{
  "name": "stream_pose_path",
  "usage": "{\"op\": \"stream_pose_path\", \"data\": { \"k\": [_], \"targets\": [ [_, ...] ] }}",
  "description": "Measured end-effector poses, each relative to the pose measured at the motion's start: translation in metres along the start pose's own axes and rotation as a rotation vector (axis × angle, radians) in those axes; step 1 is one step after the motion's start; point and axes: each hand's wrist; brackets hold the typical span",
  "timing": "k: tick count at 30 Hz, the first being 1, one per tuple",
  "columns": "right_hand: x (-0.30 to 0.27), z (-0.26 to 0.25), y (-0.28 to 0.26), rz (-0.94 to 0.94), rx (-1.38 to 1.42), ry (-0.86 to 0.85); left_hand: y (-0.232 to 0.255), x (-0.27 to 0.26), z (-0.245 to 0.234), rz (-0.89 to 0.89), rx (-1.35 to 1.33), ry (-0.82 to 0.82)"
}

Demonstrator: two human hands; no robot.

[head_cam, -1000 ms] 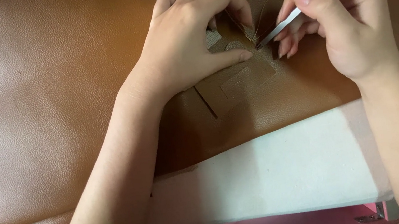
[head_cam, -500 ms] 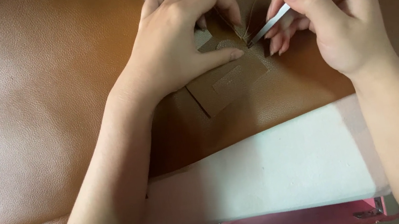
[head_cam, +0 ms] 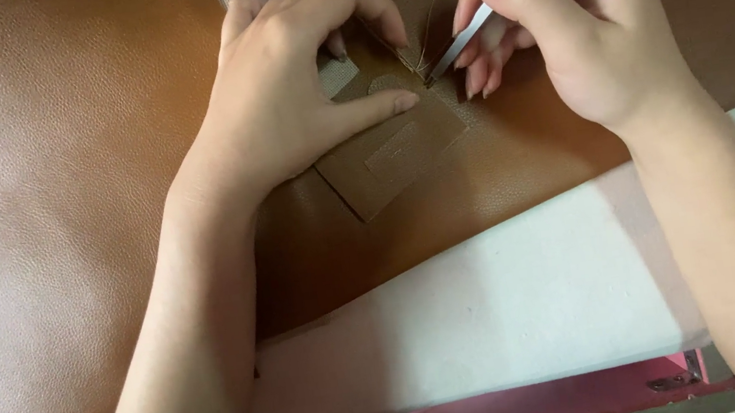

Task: Using a mallet and a pronged punch tool to create stitching holes in a piece of brown leather.

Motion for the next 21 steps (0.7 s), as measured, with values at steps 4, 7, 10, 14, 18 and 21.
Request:
{"op": "stream_pose_path", "data": {
  "k": [4,7,10,14,18,21],
  "targets": [
    [0.0004,-0.0003,-0.0005,-0.011,-0.003,-0.021,0.0002,-0.0001,-0.0006,-0.004,-0.001,-0.010],
    [0.0013,-0.0013,0.0017,-0.004,0.003,-0.023,-0.0004,0.0002,-0.0003,0.005,0.007,-0.003],
    [0.0013,-0.0013,0.0011,-0.002,0.001,-0.020,-0.0007,-0.0003,0.0000,0.011,0.009,-0.001],
    [0.0013,-0.0011,0.0006,-0.003,0.004,-0.026,-0.0007,-0.0005,-0.0003,0.016,0.003,0.000],
    [0.0021,-0.0012,0.0006,-0.001,0.013,-0.037,0.0001,-0.0004,-0.0008,0.010,0.001,-0.005],
    [0.0026,-0.0021,0.0010,0.006,0.023,-0.036,-0.0001,-0.0002,-0.0011,0.015,-0.002,-0.004]
  ]
}}
Point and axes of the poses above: each hand's wrist, its own x-axis towards the middle knuckle, its own z-axis out of the palm, y = z × x, and after that the axes turned 3 degrees about z, right-handed
